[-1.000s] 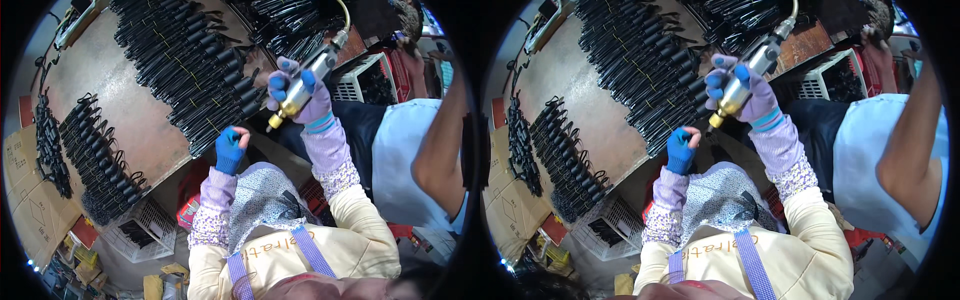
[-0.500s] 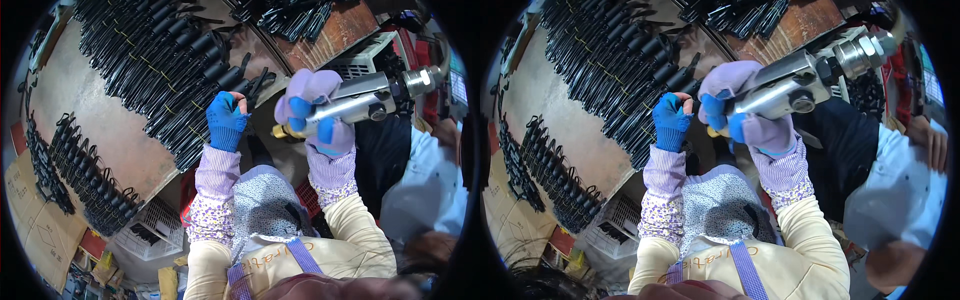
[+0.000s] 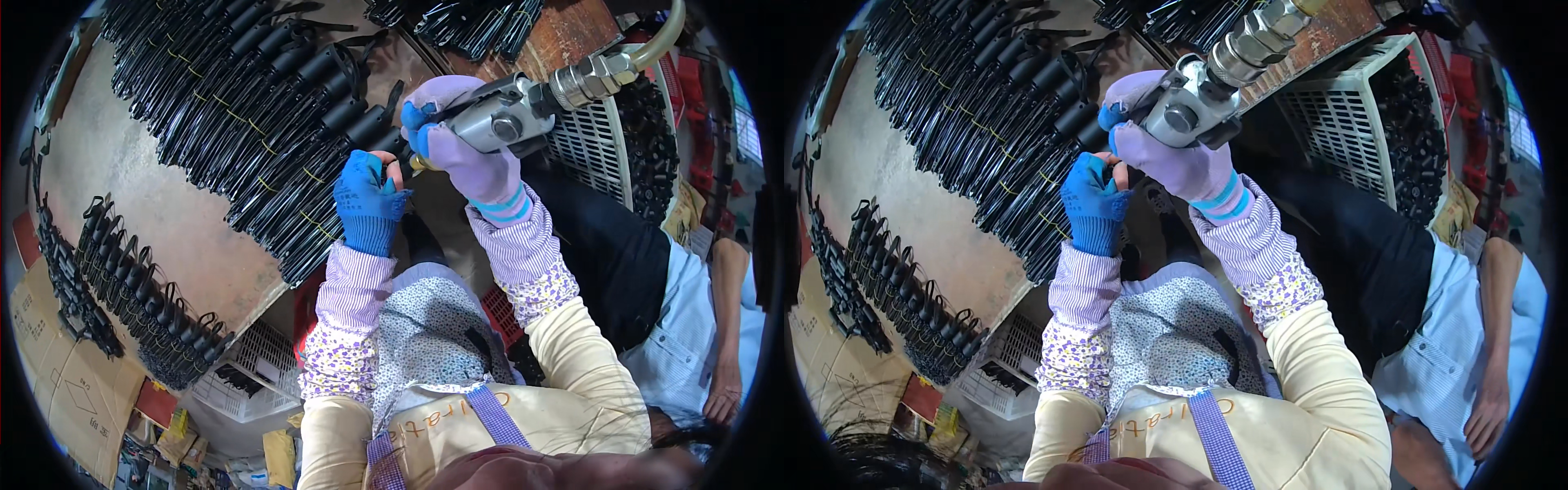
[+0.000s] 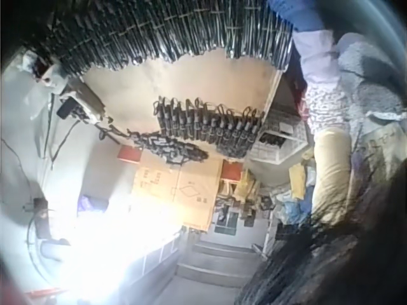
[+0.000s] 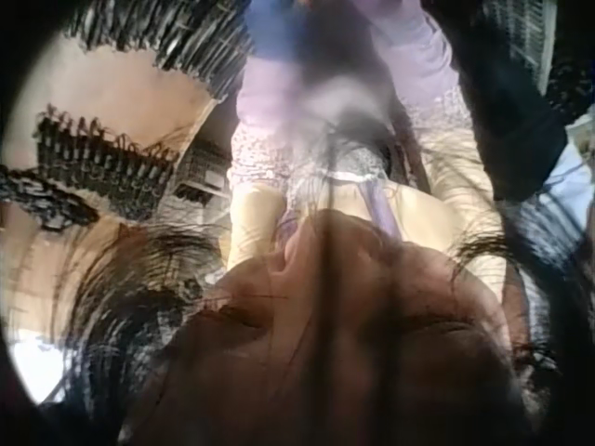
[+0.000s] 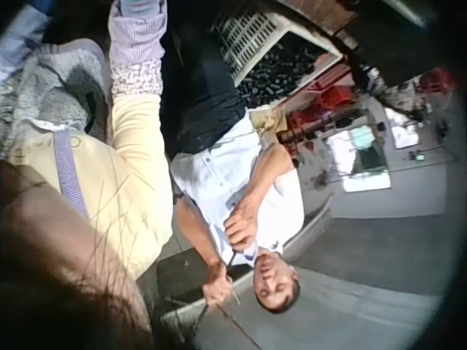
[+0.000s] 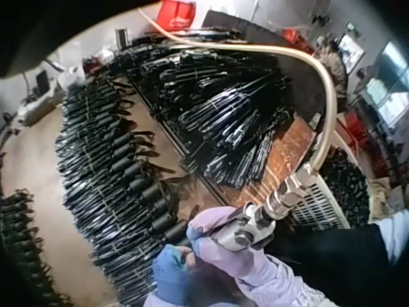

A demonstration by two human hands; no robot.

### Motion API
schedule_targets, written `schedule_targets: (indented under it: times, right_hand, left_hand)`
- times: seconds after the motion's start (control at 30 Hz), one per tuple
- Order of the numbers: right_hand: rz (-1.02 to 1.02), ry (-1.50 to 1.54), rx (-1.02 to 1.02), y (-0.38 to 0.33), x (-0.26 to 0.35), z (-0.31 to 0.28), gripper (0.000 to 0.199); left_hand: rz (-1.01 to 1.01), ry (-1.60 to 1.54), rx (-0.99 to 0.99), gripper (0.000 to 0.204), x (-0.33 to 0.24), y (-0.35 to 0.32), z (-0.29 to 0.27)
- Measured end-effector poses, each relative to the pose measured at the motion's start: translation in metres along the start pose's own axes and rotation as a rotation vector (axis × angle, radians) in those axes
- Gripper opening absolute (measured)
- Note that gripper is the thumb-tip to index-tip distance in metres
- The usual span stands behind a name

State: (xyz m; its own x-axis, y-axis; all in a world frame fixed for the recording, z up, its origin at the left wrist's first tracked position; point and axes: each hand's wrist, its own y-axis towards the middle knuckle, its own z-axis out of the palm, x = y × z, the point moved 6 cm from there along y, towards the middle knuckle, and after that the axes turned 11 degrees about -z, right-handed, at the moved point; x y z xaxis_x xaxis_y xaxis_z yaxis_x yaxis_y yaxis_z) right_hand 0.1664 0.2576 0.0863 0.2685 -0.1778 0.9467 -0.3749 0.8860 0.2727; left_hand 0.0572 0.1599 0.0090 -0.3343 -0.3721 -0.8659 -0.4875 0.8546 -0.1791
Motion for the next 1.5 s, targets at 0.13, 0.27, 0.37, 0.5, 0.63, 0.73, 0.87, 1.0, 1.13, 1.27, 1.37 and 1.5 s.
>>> schedule_targets:
  times: [0.13, 0.27, 0.37, 0.5, 0.63, 0.73, 0.87, 1.0, 1.13, 1.27, 1.37, 1.5]
  right_hand:
    - [0.053, -0.025, 0.038, 0.005, -0.013, 0.006, 0.029]
    - [0.064, -0.055, 0.085, 0.004, -0.023, 0.012, 0.030]
    - [0.085, -0.091, -0.039, -0.005, -0.030, 0.009, 0.028]
    - [0.103, -0.112, -0.027, -0.005, -0.031, 0.020, 0.027]
    - [0.035, -0.077, 0.001, -0.006, -0.035, 0.020, 0.026]
    - [-0.034, -0.034, 0.030, -0.008, -0.038, 0.020, 0.025]
    - [0.014, -0.104, -0.006, -0.015, -0.046, 0.021, 0.026]
    - [-0.002, -0.192, -0.026, -0.021, -0.046, 0.031, 0.025]
    - [-0.010, -0.228, -0.006, -0.020, -0.049, 0.039, 0.025]
    - [-0.003, -0.245, 0.007, -0.019, -0.052, 0.049, 0.024]
    - [0.020, -0.283, -0.031, -0.021, -0.054, 0.053, 0.024]
    - [0.039, -0.371, 0.021, -0.023, -0.059, 0.053, 0.022]
  left_hand:
    - [0.049, -0.003, 0.022, 0.015, 0.004, 0.003, -0.005]
    - [0.092, -0.017, 0.044, 0.018, 0.006, 0.003, -0.005]
    - [0.094, -0.013, 0.062, 0.021, 0.007, 0.002, -0.003]
    - [0.096, 0.068, 0.075, 0.022, 0.008, 0.001, -0.004]
    - [0.082, 0.057, 0.057, 0.024, 0.000, -0.001, -0.011]
    - [0.060, 0.018, 0.032, 0.025, 0.002, -0.007, -0.018]
    - [-0.020, 0.034, 0.056, 0.024, 0.026, -0.015, -0.016]
    - [-0.036, -0.035, 0.064, 0.023, 0.038, -0.010, -0.020]
    - [-0.057, -0.069, 0.081, 0.021, 0.044, -0.009, -0.021]
    - [-0.073, -0.095, 0.101, 0.020, 0.051, -0.009, -0.024]
    - [-0.070, -0.142, 0.110, 0.020, 0.056, -0.009, -0.026]
    - [-0.078, -0.154, 0.125, 0.020, 0.058, -0.007, -0.028]
